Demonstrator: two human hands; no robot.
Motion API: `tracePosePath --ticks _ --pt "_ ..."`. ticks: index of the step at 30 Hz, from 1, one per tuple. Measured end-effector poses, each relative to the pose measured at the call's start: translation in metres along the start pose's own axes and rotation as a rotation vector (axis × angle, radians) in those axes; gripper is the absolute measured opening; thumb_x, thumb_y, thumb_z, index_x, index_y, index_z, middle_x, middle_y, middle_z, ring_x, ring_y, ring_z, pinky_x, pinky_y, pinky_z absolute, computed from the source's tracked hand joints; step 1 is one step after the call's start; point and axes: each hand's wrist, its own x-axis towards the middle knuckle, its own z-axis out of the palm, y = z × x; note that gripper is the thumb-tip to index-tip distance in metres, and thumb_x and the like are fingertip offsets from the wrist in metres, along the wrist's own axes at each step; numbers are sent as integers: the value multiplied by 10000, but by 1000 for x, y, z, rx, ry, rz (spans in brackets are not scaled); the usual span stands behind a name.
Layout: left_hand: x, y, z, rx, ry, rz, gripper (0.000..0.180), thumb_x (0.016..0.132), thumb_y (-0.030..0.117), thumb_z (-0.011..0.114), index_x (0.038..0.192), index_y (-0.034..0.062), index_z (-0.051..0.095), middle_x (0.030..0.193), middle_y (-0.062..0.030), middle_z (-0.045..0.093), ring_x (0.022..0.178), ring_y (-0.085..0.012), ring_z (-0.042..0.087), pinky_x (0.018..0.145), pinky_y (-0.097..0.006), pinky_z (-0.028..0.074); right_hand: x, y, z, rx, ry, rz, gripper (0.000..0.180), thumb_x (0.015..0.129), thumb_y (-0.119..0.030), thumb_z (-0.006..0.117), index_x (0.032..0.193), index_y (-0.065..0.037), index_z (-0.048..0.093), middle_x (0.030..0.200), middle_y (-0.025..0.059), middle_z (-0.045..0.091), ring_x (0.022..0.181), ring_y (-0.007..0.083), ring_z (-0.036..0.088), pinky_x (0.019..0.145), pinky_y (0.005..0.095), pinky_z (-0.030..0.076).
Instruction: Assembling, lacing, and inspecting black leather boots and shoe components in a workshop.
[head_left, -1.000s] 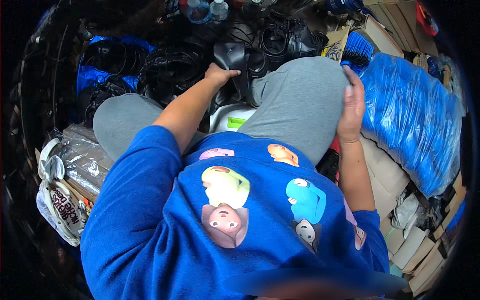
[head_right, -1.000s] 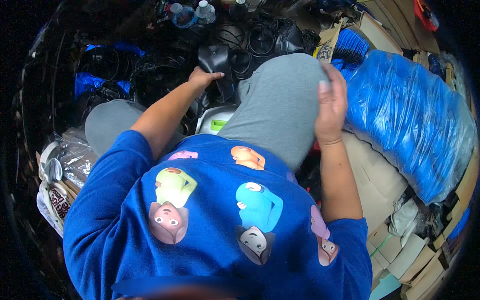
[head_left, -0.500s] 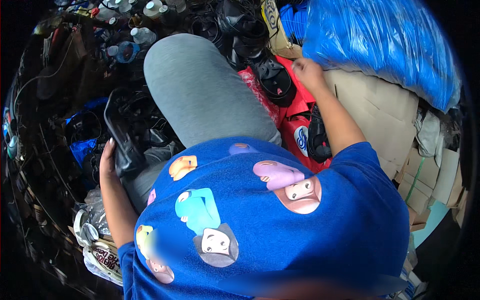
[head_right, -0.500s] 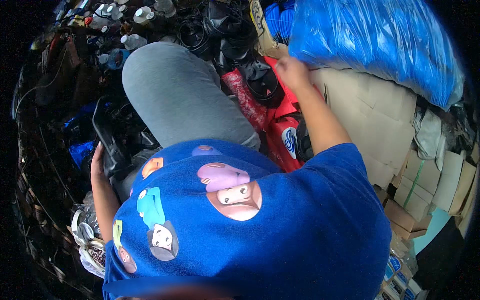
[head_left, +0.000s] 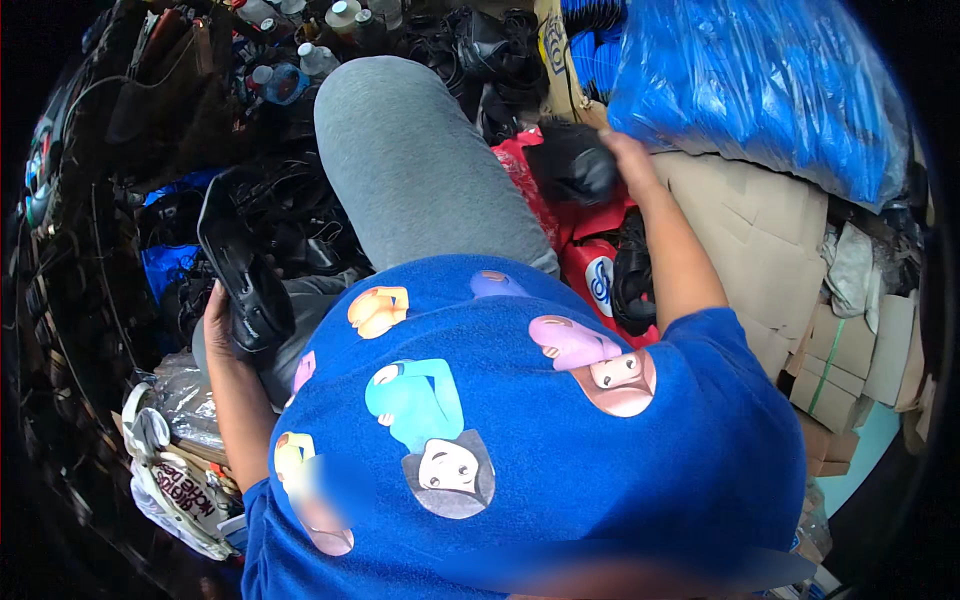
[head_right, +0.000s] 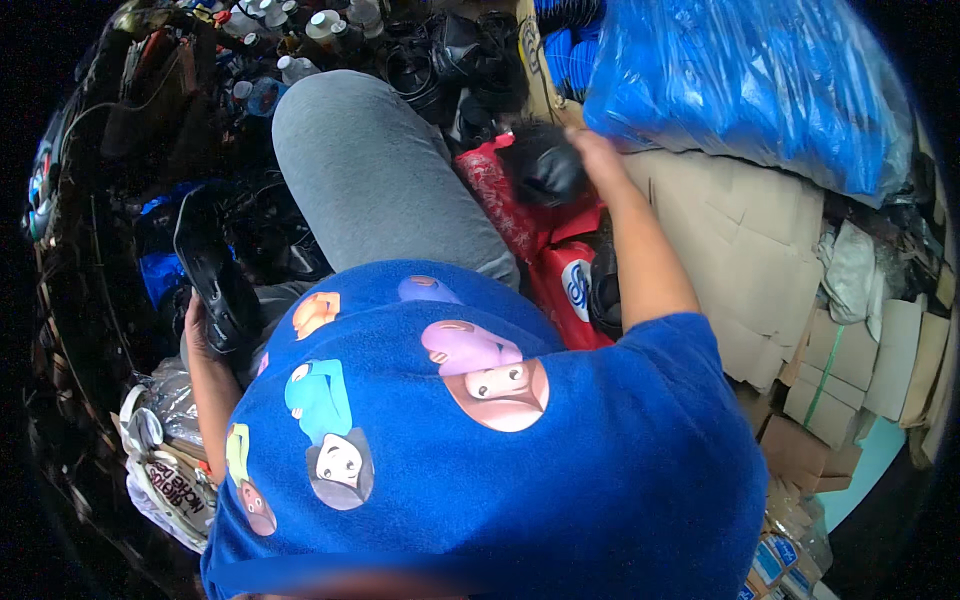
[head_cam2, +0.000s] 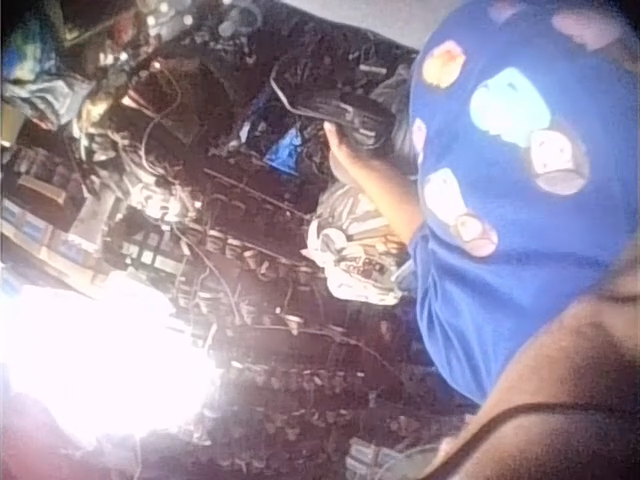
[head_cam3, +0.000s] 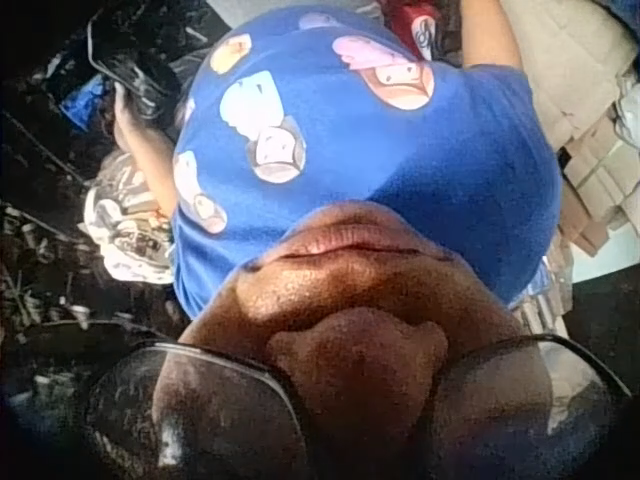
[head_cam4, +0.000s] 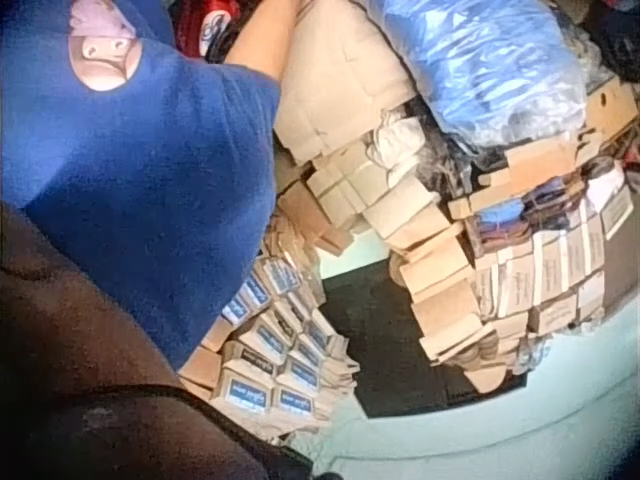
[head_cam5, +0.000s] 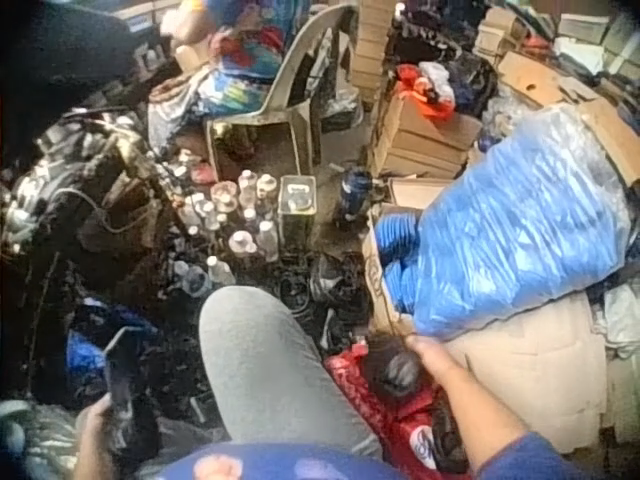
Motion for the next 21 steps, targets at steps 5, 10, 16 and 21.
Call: tracePosePath --ticks 5,10,16,21 --pt "9 -4 -3 -108 -45 94 563 814 357 561 1216 -21 448 1137 -226 537 994 -343 568 828 -427 505 -29 -38 -55 987 -142 134 373 844 -284 549 1085 1 546 1000 140 623 883 256 617 814 389 496" --pt "14 -3 8 -54 -208 151 556 813 340 564 1221 -18 445 1134 -237 533 989 -356 568 813 -423 515 -33 -38 -69 1022 -101 61 389 837 -280 559 1103 3 538 1021 143 616 906 257 609 824 384 489" --pt "14 -4 7 -21 -280 136 583 827 360 538 1238 -36 416 1139 -259 519 991 -378 560 805 -422 518 -42 -41 -59 1023 -72 3 414 822 -293 579 1108 3 536 1035 141 610 912 251 604 834 372 482" --pt "8 -8 -2 -40 -181 146 594 827 375 534 1241 -33 414 1148 -265 512 1005 -382 553 806 -428 517 -55 -64 -34 668 -117 123 485 757 -342 647 1077 9 552 1004 117 617 862 232 602 813 344 473"
